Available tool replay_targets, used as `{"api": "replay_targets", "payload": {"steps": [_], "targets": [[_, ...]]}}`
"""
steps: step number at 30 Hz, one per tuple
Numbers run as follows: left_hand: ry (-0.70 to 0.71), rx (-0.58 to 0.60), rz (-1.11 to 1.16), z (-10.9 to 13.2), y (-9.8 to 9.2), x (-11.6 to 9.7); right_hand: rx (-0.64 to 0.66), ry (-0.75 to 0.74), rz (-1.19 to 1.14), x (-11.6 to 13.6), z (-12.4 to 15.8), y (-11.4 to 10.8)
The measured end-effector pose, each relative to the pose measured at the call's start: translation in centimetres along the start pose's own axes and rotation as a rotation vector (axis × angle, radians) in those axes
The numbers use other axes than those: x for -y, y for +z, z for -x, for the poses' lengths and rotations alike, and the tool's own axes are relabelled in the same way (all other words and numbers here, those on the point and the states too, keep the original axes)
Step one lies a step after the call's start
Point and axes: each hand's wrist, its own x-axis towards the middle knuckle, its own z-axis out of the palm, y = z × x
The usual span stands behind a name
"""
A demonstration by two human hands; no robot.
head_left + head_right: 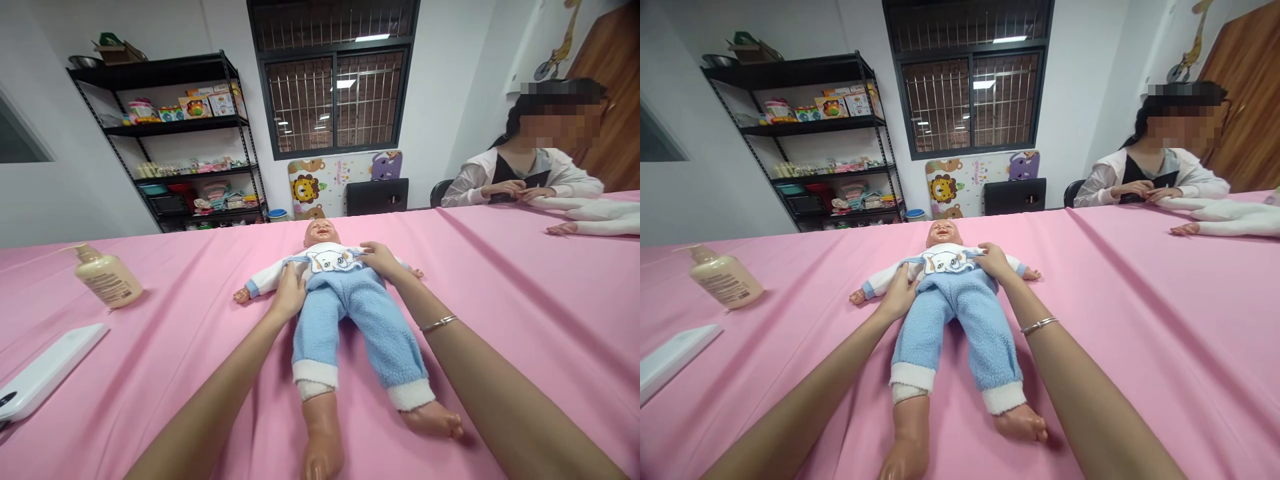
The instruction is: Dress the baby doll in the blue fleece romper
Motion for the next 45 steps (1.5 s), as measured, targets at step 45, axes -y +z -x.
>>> {"api": "replay_targets", "payload": {"steps": [45], "targets": [[-0.206, 0.353, 0.509, -1.2, -3.5, 1.5, 0.771, 0.069, -0.394, -4.1, -0.1, -4.1]]}}
